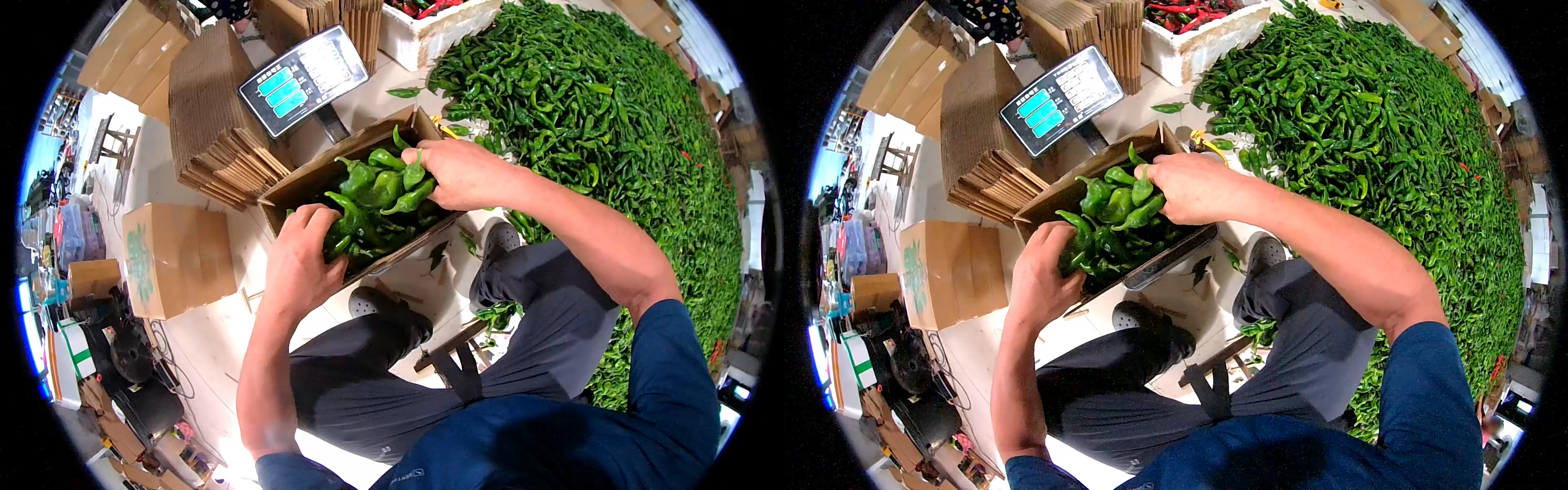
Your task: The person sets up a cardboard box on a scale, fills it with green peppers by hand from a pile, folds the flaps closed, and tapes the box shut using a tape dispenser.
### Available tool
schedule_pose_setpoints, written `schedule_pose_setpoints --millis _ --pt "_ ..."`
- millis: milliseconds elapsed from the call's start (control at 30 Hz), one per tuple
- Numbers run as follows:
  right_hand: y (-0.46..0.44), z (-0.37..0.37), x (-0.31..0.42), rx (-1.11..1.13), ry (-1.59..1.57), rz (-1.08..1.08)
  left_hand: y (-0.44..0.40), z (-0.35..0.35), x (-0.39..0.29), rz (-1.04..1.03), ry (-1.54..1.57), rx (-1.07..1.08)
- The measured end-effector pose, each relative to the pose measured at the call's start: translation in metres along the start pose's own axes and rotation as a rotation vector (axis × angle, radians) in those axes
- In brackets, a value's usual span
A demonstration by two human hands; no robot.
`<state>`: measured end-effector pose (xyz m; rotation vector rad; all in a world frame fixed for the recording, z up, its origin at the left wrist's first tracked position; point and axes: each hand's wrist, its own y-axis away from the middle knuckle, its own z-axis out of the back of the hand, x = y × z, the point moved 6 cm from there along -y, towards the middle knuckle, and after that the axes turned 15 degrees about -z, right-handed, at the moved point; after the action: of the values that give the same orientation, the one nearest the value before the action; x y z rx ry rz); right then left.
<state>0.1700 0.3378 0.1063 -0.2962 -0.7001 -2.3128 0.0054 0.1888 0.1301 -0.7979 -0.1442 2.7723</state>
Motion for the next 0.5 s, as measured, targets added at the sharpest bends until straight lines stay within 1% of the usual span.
schedule_pose_setpoints --millis 133,333,433,500 --pt "0.004 0.004 -0.004 -0.026 -0.060 0.053 -0.002 0.009 -0.001 0.042 0.016 0.015" --pt "0.014 0.008 0.004 -0.044 -0.075 0.078 -0.007 0.005 -0.008 0.011 0.047 0.024" --pt "0.018 0.015 0.006 -0.097 -0.083 0.091 -0.008 0.004 -0.008 -0.035 0.040 -0.059" --pt "0.021 0.020 0.007 -0.137 -0.087 0.068 -0.009 0.006 -0.006 0.014 0.105 -0.083"
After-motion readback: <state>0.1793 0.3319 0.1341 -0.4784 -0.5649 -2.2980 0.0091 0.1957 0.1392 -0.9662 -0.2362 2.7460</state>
